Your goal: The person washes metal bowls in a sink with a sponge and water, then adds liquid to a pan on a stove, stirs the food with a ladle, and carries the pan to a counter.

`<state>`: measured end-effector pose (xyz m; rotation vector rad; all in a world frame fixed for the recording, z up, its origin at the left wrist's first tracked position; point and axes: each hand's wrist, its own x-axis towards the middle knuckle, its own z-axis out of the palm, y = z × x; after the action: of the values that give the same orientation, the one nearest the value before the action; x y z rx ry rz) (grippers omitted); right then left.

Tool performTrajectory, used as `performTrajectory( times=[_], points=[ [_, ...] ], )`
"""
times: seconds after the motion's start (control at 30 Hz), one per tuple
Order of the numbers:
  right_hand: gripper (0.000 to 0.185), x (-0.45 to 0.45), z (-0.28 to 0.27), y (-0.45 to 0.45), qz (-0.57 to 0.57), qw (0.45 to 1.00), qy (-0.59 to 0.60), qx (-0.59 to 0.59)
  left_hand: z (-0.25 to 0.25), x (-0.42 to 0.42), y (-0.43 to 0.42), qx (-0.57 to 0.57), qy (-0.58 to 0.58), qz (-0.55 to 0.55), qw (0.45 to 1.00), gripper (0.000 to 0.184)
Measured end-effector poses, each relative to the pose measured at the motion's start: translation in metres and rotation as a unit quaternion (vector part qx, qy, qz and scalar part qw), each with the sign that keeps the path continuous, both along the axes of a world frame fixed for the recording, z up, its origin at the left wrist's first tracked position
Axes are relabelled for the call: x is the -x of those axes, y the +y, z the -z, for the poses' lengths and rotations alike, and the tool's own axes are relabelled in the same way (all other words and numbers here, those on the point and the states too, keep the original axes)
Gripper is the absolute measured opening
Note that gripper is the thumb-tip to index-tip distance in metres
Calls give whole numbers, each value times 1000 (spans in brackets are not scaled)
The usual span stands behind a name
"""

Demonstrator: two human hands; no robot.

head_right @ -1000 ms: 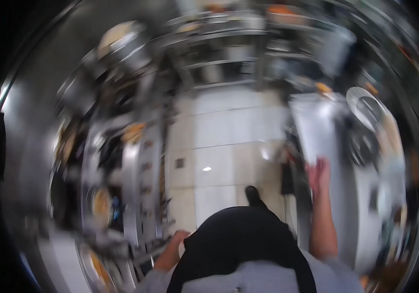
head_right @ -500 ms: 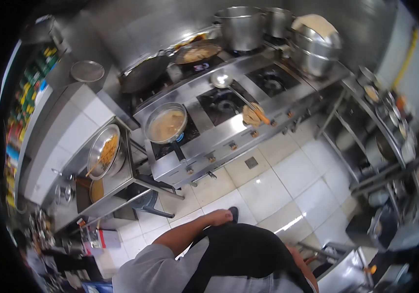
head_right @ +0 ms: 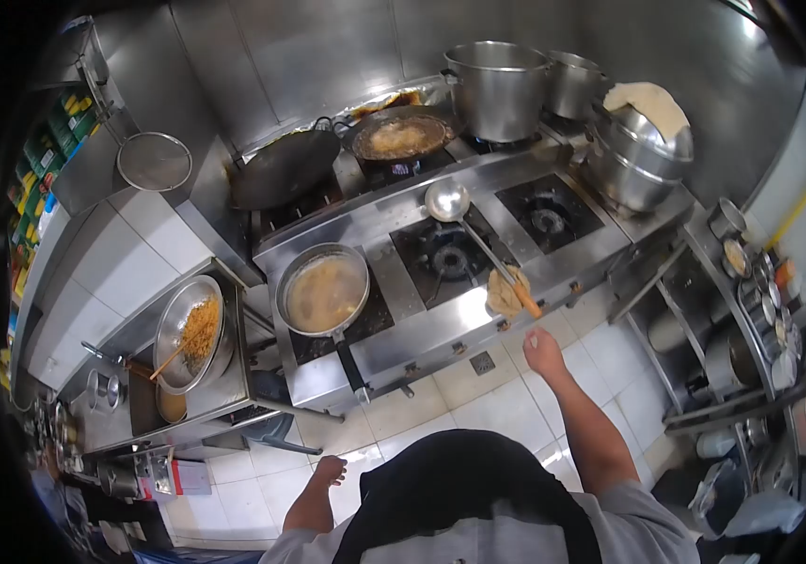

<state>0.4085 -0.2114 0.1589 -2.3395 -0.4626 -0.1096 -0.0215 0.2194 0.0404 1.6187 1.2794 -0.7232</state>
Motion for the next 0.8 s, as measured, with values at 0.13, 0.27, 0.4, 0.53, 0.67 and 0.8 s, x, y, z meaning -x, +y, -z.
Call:
performTrajectory(
  times=[0.13, 0.27, 0.4, 0.53, 0.67, 0.8],
  points=[
    [18, -93, -37, 48, 6, 997, 66, 34, -3, -30, -32, 17, -102, -122, 987, 33],
    [23, -151, -13, 67, -17, 988, 111, 105, 20, -45, -81, -130, -158, 393, 897, 23],
    [25, -191, -34, 72, -170, 957, 214, 101, 35, -45, -132, -147, -287, 395, 860, 25],
    [26, -220, -57, 72, -132, 749, 644, -79, 23, -63, -161, -187, -199, 325, 906, 21],
    [20, -191, -95, 87, -169, 803, 557, -131, -7, -90, -176, -109, -137, -24, 984, 28],
    [20, -153, -101, 84, -225, 873, 422, -97, -13, -96, -171, -67, -111, -41, 991, 29]
  ],
)
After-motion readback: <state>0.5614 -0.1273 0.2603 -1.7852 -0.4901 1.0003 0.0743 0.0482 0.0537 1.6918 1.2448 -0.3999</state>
